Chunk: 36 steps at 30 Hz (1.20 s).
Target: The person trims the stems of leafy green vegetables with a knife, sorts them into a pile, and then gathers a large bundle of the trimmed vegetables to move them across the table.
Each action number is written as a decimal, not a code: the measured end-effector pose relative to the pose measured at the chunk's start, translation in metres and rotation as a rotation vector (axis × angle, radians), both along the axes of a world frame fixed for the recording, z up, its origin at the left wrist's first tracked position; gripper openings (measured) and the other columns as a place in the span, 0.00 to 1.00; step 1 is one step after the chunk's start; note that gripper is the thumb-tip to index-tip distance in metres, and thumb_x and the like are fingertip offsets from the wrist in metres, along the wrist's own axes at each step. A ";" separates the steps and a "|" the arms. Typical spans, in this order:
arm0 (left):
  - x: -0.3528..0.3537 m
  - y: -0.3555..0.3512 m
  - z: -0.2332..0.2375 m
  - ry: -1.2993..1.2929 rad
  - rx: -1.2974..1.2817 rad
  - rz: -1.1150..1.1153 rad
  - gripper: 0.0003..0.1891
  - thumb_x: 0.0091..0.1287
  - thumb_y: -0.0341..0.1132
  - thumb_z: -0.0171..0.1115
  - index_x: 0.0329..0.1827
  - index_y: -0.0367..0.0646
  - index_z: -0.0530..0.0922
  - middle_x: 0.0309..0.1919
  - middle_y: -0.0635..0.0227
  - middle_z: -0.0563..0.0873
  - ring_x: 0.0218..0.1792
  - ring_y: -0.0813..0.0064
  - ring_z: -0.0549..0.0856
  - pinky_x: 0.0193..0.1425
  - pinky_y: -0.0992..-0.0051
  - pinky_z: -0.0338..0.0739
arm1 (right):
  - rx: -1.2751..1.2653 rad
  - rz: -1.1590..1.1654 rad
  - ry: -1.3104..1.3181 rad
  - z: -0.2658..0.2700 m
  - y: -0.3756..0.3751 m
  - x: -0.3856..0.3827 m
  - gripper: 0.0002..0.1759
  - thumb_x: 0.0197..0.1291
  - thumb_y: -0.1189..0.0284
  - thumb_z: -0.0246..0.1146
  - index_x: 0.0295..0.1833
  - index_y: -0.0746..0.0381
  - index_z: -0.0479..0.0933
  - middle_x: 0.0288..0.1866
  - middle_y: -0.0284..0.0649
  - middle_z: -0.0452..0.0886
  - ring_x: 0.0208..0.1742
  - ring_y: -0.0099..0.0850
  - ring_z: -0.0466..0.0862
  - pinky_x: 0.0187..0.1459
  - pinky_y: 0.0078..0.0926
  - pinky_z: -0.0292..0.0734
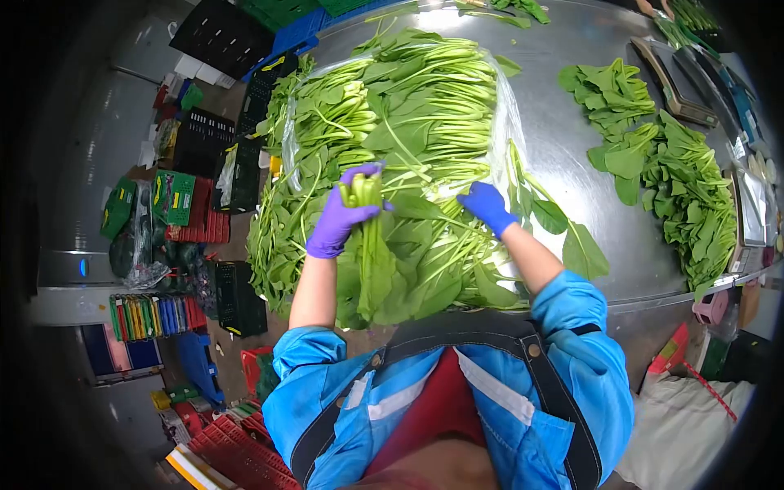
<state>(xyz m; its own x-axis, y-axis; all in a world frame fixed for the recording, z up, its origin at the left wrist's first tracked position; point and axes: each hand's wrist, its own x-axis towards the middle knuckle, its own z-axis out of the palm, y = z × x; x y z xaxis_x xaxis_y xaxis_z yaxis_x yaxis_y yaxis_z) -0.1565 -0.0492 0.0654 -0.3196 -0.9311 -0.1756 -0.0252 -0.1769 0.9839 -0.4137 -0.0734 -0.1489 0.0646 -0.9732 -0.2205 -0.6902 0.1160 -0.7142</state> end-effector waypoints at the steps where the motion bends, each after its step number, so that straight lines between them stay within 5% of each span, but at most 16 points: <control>1: -0.006 -0.001 -0.003 0.109 0.022 -0.018 0.37 0.46 0.27 0.67 0.65 0.39 0.66 0.59 0.58 0.75 0.39 0.66 0.84 0.49 0.71 0.77 | -0.060 -0.045 0.035 -0.023 0.000 0.009 0.24 0.48 0.52 0.65 0.35 0.66 0.78 0.32 0.50 0.82 0.33 0.47 0.81 0.38 0.41 0.75; 3: -0.008 -0.003 -0.007 0.229 0.097 -0.051 0.35 0.48 0.26 0.65 0.64 0.38 0.67 0.56 0.60 0.77 0.41 0.66 0.84 0.50 0.71 0.77 | -0.125 -0.090 0.069 -0.033 -0.001 0.016 0.24 0.47 0.54 0.66 0.34 0.66 0.77 0.31 0.49 0.82 0.31 0.45 0.81 0.37 0.40 0.75; 6: -0.003 -0.013 -0.034 0.147 0.272 -0.099 0.32 0.48 0.27 0.65 0.62 0.36 0.69 0.51 0.61 0.81 0.42 0.67 0.84 0.50 0.72 0.77 | 0.013 -0.157 -0.230 -0.015 0.006 0.009 0.17 0.46 0.63 0.69 0.33 0.66 0.74 0.26 0.42 0.79 0.27 0.37 0.79 0.33 0.33 0.75; 8: -0.012 -0.015 -0.041 0.129 0.278 -0.121 0.31 0.49 0.27 0.65 0.60 0.35 0.71 0.46 0.62 0.83 0.42 0.72 0.83 0.51 0.74 0.76 | 0.175 -0.333 -0.680 0.025 0.018 0.005 0.13 0.43 0.72 0.68 0.29 0.63 0.70 0.22 0.38 0.73 0.25 0.28 0.76 0.29 0.28 0.72; 9: -0.018 -0.016 -0.044 0.047 0.244 -0.187 0.31 0.48 0.27 0.65 0.60 0.35 0.71 0.46 0.63 0.83 0.42 0.73 0.83 0.52 0.74 0.76 | 0.004 -0.299 -0.669 0.048 0.025 0.008 0.14 0.43 0.76 0.68 0.26 0.61 0.66 0.20 0.32 0.67 0.23 0.20 0.69 0.27 0.22 0.68; 12: -0.048 -0.004 -0.041 0.015 0.217 -0.281 0.33 0.45 0.26 0.68 0.60 0.35 0.71 0.45 0.67 0.83 0.45 0.77 0.81 0.53 0.76 0.75 | -0.245 -0.130 -0.584 0.074 0.037 0.009 0.14 0.45 0.73 0.69 0.28 0.62 0.68 0.20 0.31 0.68 0.23 0.19 0.67 0.26 0.20 0.66; 16: -0.064 0.001 -0.048 -0.041 -0.035 -0.406 0.34 0.42 0.25 0.70 0.58 0.37 0.72 0.48 0.68 0.80 0.45 0.78 0.80 0.53 0.77 0.74 | -0.145 -0.001 -0.526 0.112 0.045 -0.004 0.10 0.49 0.72 0.68 0.33 0.62 0.73 0.24 0.29 0.75 0.24 0.17 0.68 0.27 0.18 0.66; 17: -0.060 0.002 -0.051 -0.017 0.001 -0.371 0.30 0.42 0.25 0.70 0.54 0.37 0.74 0.47 0.68 0.80 0.45 0.78 0.80 0.53 0.77 0.73 | -0.210 0.013 -0.514 0.116 0.047 -0.008 0.11 0.50 0.75 0.65 0.41 0.61 0.76 0.28 0.34 0.80 0.24 0.23 0.76 0.29 0.23 0.72; 21: -0.060 0.010 -0.028 -0.113 -0.145 -0.388 0.21 0.43 0.27 0.69 0.44 0.36 0.79 0.44 0.68 0.78 0.44 0.76 0.79 0.52 0.75 0.74 | -0.401 0.083 -0.177 0.121 0.050 -0.015 0.25 0.48 0.80 0.59 0.55 0.53 0.75 0.34 0.44 0.83 0.34 0.44 0.83 0.35 0.37 0.78; 26: -0.053 0.022 -0.049 -0.214 -0.313 -0.350 0.19 0.42 0.28 0.70 0.40 0.39 0.80 0.46 0.64 0.79 0.45 0.73 0.79 0.53 0.73 0.73 | -0.424 0.151 -0.077 0.114 0.046 -0.019 0.29 0.45 0.79 0.59 0.58 0.53 0.74 0.34 0.46 0.83 0.33 0.46 0.83 0.36 0.38 0.78; 28: -0.046 0.025 -0.027 -0.169 -0.275 -0.290 0.19 0.41 0.28 0.69 0.41 0.40 0.80 0.50 0.60 0.79 0.50 0.72 0.78 0.55 0.73 0.72 | -0.242 0.173 0.039 0.097 0.043 -0.034 0.26 0.49 0.80 0.59 0.57 0.52 0.76 0.37 0.50 0.81 0.33 0.48 0.82 0.36 0.36 0.77; 30: -0.041 0.024 -0.026 -0.160 -0.316 -0.276 0.19 0.42 0.28 0.69 0.41 0.40 0.80 0.51 0.60 0.79 0.50 0.72 0.78 0.55 0.72 0.72 | -0.262 0.168 0.109 0.099 0.047 -0.033 0.22 0.54 0.77 0.60 0.56 0.55 0.76 0.35 0.47 0.83 0.29 0.40 0.83 0.34 0.32 0.77; 32: -0.043 0.027 -0.025 -0.143 -0.341 -0.270 0.19 0.43 0.28 0.68 0.41 0.40 0.80 0.52 0.59 0.79 0.51 0.72 0.78 0.56 0.72 0.72 | -0.176 0.107 -0.609 0.133 0.055 -0.022 0.20 0.60 0.71 0.60 0.59 0.55 0.75 0.35 0.39 0.84 0.30 0.27 0.84 0.32 0.23 0.77; 33: -0.048 0.027 -0.020 -0.126 -0.347 -0.319 0.19 0.43 0.28 0.68 0.41 0.41 0.80 0.51 0.61 0.80 0.49 0.72 0.79 0.55 0.71 0.73 | -0.133 0.186 -0.663 0.162 0.058 -0.019 0.21 0.62 0.68 0.62 0.61 0.57 0.73 0.33 0.32 0.82 0.28 0.18 0.79 0.31 0.14 0.72; 34: -0.051 0.026 -0.018 -0.110 -0.355 -0.368 0.19 0.43 0.28 0.69 0.42 0.41 0.80 0.51 0.62 0.80 0.48 0.72 0.80 0.55 0.71 0.73 | -0.114 0.255 -0.539 0.178 0.058 -0.017 0.22 0.59 0.69 0.64 0.59 0.59 0.75 0.33 0.32 0.82 0.26 0.17 0.76 0.30 0.12 0.70; 36: -0.051 0.029 -0.018 -0.100 -0.298 -0.360 0.19 0.43 0.28 0.68 0.42 0.41 0.80 0.48 0.63 0.81 0.46 0.73 0.81 0.53 0.72 0.74 | -0.112 0.255 -0.765 0.163 0.054 -0.004 0.20 0.56 0.69 0.67 0.55 0.60 0.78 0.33 0.31 0.82 0.25 0.15 0.73 0.29 0.12 0.68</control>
<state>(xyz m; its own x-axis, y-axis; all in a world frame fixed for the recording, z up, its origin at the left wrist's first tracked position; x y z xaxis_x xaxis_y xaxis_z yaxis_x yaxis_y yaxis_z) -0.2078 -0.0199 0.0476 -0.6262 -0.7789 0.0356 -0.1305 0.1497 0.9801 -0.4181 -0.0196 0.0144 0.3802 -0.9221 0.0726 -0.0017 -0.0792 -0.9969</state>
